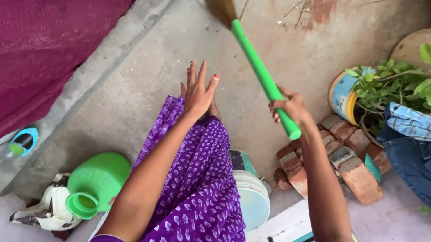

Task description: Sweeping the floor of a balcony and then organizing/moving bricks and stones.

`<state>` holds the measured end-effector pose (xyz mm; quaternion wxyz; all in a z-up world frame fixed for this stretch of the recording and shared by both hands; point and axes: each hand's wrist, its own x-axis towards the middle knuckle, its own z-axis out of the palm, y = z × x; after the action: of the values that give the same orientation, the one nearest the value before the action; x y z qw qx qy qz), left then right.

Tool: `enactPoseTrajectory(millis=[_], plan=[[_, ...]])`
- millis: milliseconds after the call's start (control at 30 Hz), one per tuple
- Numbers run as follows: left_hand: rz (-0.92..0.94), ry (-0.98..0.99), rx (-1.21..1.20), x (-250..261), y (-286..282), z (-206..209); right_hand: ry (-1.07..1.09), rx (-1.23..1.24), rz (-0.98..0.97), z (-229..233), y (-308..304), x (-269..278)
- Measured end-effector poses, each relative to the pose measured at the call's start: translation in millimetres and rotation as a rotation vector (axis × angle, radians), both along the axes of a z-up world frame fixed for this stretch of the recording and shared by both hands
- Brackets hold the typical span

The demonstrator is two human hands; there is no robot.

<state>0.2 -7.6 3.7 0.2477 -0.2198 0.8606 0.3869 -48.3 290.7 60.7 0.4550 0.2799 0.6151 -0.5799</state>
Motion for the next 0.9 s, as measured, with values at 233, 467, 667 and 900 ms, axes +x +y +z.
enactPoseTrajectory(millis=[233,467,667,900], plan=[[-0.005,0.014,0.02,-13,6,10,0.052,0.017,-0.283,-11,-20,-9],[0.003,0.038,0.067,-22,24,18,0.091,-0.025,-0.254,6,-27,-26],[0.006,0.06,0.082,-13,27,19,0.094,0.016,-0.237,-43,-56,-18],[0.042,0.023,0.055,3,21,6,0.118,-0.026,-0.257,-11,-55,-11]])
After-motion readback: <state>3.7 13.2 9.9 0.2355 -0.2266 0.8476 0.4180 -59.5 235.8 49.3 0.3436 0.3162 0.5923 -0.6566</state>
